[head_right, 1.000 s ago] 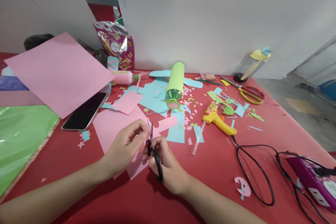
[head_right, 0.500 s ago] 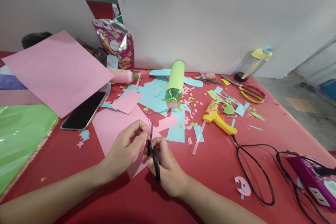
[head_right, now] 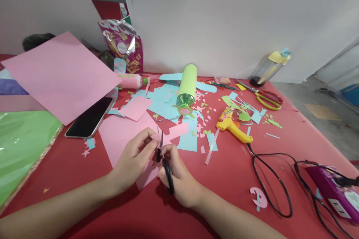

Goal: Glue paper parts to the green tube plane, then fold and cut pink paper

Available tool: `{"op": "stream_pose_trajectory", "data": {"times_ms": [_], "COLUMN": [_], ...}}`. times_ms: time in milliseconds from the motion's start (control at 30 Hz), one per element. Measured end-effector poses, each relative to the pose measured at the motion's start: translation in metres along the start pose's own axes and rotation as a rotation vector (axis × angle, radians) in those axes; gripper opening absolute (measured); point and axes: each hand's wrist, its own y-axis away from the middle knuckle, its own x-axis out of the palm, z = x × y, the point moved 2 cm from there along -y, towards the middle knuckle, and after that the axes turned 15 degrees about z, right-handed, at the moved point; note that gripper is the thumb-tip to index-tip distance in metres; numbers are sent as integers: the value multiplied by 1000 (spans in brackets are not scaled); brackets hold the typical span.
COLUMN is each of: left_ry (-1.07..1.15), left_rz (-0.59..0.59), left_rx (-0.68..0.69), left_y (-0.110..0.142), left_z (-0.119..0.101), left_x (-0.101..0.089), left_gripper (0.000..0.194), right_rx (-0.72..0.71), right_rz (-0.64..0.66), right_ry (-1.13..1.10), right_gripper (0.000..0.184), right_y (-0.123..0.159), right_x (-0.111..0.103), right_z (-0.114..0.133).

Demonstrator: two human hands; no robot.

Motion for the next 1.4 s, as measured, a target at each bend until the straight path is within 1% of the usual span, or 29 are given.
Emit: {"op": "stream_pose_trajectory", "data": {"times_ms": [133, 300, 500, 633, 900, 1067, 1167, 1400], "left_ry": [-13, -45, -230, -281, -197, -148, -83, 105], "left_rz": [12, 39, 42, 49, 45, 41, 40, 39], "left_rx": [0, -13, -8, 8, -10, -2, -9, -52], "left_y": [-1, -3, -4, -5, -4, -3, -3, -3], "left_z": [-2, -6, -14, -15, -10, -8, -6, -1], "left_x": [-2, -4, -9, -10, -6, -4, -3, 1], "left_gripper": [14, 16, 18, 18, 20, 22, 22, 20], "right_rx": [0, -55, -55, -61, -51, -76, -81, -70], "right_rz": [49, 98, 123, 115, 78, 63, 64, 37], "right_ry": [-65, -85, -183, -217, -174, -160, -156, -80], "right_gripper": [42, 41, 41, 38, 41, 38, 35, 36], "right_y": [0, -1, -2, -2, -2, -3, -3, -3], "right_x": [-2, -4, -5, -5, -3, -2, 0, 1], "right_z": [-4, -2, -3, -5, -4, -1, 1, 2]}}
